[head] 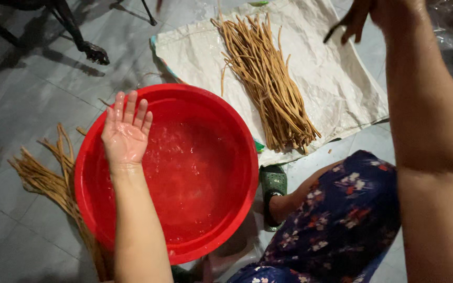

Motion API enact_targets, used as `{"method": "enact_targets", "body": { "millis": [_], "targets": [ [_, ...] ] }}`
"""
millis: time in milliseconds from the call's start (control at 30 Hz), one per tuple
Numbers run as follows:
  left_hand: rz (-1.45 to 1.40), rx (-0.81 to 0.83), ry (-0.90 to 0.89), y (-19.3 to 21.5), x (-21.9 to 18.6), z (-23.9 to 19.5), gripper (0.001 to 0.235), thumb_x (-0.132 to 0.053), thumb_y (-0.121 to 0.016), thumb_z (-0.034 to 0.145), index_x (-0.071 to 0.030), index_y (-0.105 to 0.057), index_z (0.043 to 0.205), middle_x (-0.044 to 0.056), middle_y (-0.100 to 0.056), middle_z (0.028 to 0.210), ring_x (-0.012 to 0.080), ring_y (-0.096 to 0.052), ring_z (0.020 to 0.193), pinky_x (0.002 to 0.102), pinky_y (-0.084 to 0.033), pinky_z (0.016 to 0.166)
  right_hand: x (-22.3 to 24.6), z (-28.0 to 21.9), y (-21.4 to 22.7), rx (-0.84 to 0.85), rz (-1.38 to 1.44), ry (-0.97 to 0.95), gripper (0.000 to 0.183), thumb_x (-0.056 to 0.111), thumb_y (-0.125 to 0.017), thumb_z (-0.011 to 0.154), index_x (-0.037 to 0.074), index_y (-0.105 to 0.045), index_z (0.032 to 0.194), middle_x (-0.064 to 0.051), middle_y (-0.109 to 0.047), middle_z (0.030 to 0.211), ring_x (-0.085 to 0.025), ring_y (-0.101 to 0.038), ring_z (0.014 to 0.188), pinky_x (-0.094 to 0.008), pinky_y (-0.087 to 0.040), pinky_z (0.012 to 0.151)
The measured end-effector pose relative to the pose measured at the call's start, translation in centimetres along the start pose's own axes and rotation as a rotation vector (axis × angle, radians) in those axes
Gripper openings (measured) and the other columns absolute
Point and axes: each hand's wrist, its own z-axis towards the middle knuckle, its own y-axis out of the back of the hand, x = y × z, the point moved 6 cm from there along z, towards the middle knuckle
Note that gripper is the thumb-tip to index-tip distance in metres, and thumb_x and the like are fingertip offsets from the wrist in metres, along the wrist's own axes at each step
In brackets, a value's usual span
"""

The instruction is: The person washes dried sticks in a red basin of water, repeatedly submerging and rubbing them by hand. After washing, the person places the sticks on a white sack and folds the sack.

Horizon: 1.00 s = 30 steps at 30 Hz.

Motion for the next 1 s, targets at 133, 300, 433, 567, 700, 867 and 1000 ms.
{"method": "enact_targets", "body": {
  "millis": [133, 300, 433, 567, 700, 867, 1000],
  "targets": [
    [0.023, -0.020, 0.063, -0.1, 2.6, 0.2, 0.050, -0.038, -0.054, 0.108, -0.014, -0.050, 0.152, 0.007, -0.060, 0.150, 0.0253, -0.060, 0.132, 0.044, -0.049, 0.112, -9.5, -0.7, -0.5, -0.012, -0.084, -0.150, 0.037, 0.034, -0.068, 0.102, 0.004, -0.058, 0.122, -0.010, -0.070, 0.100, -0.017, -0.062, 0.077, -0.031, -0.056, 0.065],
    [0.072, -0.065, 0.199, -0.4, 6.8, 0.3, 0.049, -0.033, -0.051, 0.106, -0.015, -0.050, 0.152, 0.008, -0.058, 0.148, 0.0248, -0.061, 0.127, 0.042, -0.049, 0.109, -28.5, -2.6, -6.1, 0.000, -0.604, -0.236, 0.079, 0.034, -0.077, 0.093, -0.006, -0.038, 0.148, -0.030, -0.062, 0.124, -0.036, -0.063, 0.107, -0.046, -0.052, 0.089],
    [0.103, -0.081, 0.264, -0.7, 8.7, -0.3, 0.051, -0.031, -0.051, 0.104, -0.014, -0.048, 0.152, 0.009, -0.057, 0.150, 0.0249, -0.061, 0.126, 0.041, -0.048, 0.109, -37.0, -4.7, -5.9, 0.259, -0.743, -0.386, 0.085, 0.037, -0.078, 0.092, -0.006, -0.036, 0.152, -0.035, -0.058, 0.133, -0.040, -0.059, 0.122, -0.046, -0.048, 0.103],
    [0.116, -0.140, 0.281, -1.2, 9.5, -0.4, 0.051, -0.030, -0.052, 0.104, -0.013, -0.047, 0.151, 0.009, -0.060, 0.144, 0.0248, -0.063, 0.122, 0.041, -0.050, 0.106, -33.0, -5.1, -5.7, 0.346, -0.636, -0.522, 0.062, 0.034, -0.067, 0.095, 0.008, -0.053, 0.150, -0.022, -0.065, 0.136, -0.035, -0.067, 0.118, -0.049, -0.047, 0.106],
    [0.271, -0.144, 0.213, -1.7, 9.3, -1.0, 0.051, -0.027, -0.056, 0.103, -0.009, -0.048, 0.150, 0.011, -0.065, 0.132, 0.0225, -0.067, 0.109, 0.037, -0.054, 0.094, -21.2, -4.8, -8.6, 0.428, -0.610, -0.476, 0.053, 0.034, -0.063, 0.099, 0.016, -0.058, 0.149, -0.023, -0.073, 0.125, -0.033, -0.070, 0.114, -0.049, -0.049, 0.107],
    [0.602, -0.110, 0.109, -3.8, 8.7, -2.2, 0.045, -0.024, -0.059, 0.102, -0.006, -0.055, 0.144, 0.009, -0.069, 0.123, 0.0162, -0.070, 0.097, 0.029, -0.056, 0.081, -4.4, -6.4, -15.1, 0.523, -0.841, 0.135, 0.048, 0.034, -0.062, 0.100, 0.014, -0.056, 0.144, -0.014, -0.068, 0.130, -0.027, -0.067, 0.112, -0.048, -0.055, 0.097],
    [0.897, -0.002, 0.059, -5.5, 7.7, -4.0, 0.043, -0.024, -0.060, 0.101, -0.006, -0.059, 0.140, 0.011, -0.072, 0.118, 0.0176, -0.071, 0.096, 0.028, -0.057, 0.082, 2.9, -10.4, -21.4, 0.649, -1.185, 0.516, 0.041, 0.038, -0.056, 0.108, 0.023, -0.058, 0.147, -0.004, -0.075, 0.121, -0.018, -0.075, 0.095, -0.044, -0.047, 0.119]
  ]
}}
